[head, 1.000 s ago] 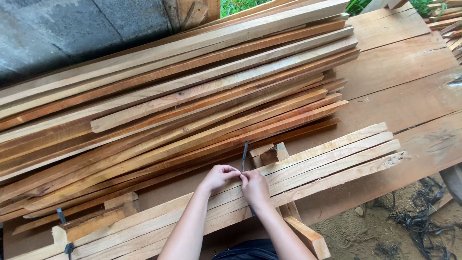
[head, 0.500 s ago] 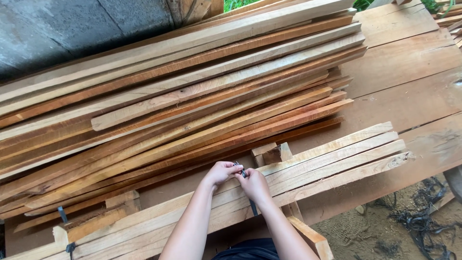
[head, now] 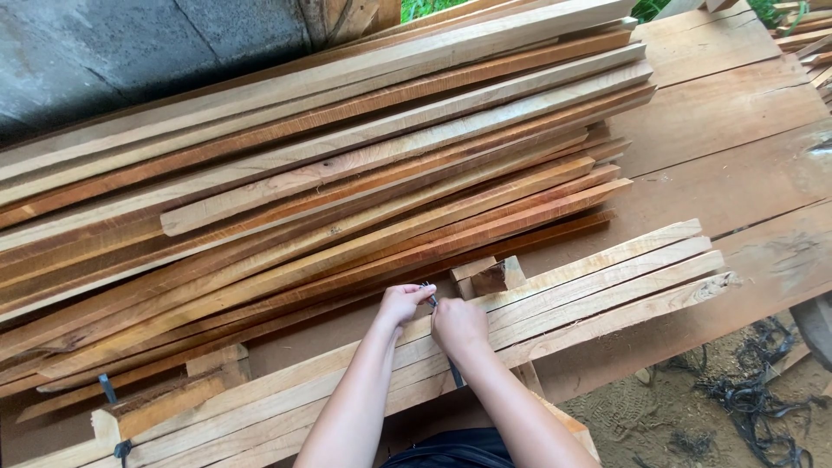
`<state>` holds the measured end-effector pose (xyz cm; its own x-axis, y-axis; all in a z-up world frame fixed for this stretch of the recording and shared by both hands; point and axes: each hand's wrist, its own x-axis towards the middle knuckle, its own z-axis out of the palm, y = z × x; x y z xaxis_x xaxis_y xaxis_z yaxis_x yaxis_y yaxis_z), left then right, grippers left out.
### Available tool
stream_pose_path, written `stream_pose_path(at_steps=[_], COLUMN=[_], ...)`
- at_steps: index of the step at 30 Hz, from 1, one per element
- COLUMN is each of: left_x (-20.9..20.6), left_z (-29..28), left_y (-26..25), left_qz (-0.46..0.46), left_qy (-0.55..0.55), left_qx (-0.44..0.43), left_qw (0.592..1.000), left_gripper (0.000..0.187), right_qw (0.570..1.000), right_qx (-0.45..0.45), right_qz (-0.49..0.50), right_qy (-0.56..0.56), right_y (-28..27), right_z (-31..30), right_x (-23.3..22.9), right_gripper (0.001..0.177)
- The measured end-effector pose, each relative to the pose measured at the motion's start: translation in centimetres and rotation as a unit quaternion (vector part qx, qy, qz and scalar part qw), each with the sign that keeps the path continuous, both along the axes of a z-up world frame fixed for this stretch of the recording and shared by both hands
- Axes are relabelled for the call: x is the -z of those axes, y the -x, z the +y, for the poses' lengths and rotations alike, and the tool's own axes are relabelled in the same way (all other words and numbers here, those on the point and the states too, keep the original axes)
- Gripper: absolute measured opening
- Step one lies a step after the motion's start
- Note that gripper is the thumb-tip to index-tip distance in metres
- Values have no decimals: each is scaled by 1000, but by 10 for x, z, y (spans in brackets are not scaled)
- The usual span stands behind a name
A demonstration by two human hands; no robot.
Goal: The person gathers several thin wooden planks from a stack and aligns them on a wooden workbench. They then use black zip ties to secure the planks together into a bundle, tightening the ties by hand. Finally, the person lifts the completed bundle and places it on a nearby surface.
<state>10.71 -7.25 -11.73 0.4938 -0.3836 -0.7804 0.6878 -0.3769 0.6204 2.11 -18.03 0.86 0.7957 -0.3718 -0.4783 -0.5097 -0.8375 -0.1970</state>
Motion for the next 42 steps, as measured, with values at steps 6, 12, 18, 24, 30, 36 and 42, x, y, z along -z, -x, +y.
stream_pose_path(at_steps=[6,12,18,24,30,36,42], left_x=[33,37,9,-1,-51,19,17], left_z=[-10,-5,0,3,3,12,28], left_y=[5,10,8,7,2,17,21], left_qz=[-68,-65,-103,-152,-206,-214,24], left_qy=[-114,-103,-118,-41,-44,2,61], left_qx=[-95,-143,-98,-76,-26,-85,58], left_qw=[987,982,983,985,977,973,996], left_gripper=[30,28,26,27,24,27,19], right_qw=[991,980,983,973,992,984,972], right_qx=[-55,-20,-12,68,-6,69,47], right_qz=[-118,-169,-169,-207,-121,-99,-206], right_qy=[-42,-101,-78,-72,-47,-130,-103], right_y=[54,66,60,31,-14,-16,-23], right_z=[10,12,15,17,-10,-14,-10], right_x=[-1,8,8,-23,-2,32,48], right_gripper=[28,25,25,35,41,26,20])
